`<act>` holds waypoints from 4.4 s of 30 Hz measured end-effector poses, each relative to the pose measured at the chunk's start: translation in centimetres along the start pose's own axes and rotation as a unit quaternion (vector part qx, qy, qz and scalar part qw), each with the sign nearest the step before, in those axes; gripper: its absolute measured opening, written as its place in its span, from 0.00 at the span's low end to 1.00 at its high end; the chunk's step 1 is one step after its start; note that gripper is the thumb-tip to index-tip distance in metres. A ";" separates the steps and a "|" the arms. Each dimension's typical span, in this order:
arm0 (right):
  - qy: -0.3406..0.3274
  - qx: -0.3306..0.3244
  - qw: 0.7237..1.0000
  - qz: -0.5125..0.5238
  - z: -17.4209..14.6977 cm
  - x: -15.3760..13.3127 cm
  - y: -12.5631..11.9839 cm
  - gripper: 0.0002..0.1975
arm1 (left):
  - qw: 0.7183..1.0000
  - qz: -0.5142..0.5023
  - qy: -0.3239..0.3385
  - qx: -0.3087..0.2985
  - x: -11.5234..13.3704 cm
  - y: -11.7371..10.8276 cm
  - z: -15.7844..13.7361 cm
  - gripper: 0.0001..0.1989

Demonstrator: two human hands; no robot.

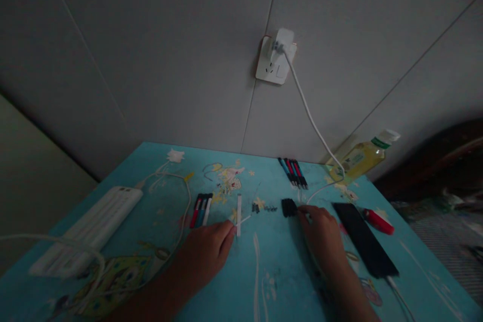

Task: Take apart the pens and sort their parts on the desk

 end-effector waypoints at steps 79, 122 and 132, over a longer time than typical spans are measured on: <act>-0.147 -0.043 0.977 0.147 -2.9 -15.3 0.5 0.12 | 0.997 0.074 0.038 0.002 0.4 1.2 0.7 0.27; 0.127 -0.322 0.409 0.844 -3.8 -25.4 3.3 0.13 | 0.877 -0.335 -0.013 0.343 -1.3 -12.0 -1.3 0.08; 0.044 -0.333 0.487 0.806 -4.3 -24.3 -3.1 0.14 | 0.834 -0.410 -0.013 0.369 0.4 -14.9 -3.0 0.12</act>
Point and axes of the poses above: each hand's wrist, its own z-axis towards the middle knuckle, its own y-axis out of the palm, x = y × z, the point moved 8 cm from there along z, towards the middle knuckle, and after that the axes turned 8 degrees about -z, right-handed, at the moved point
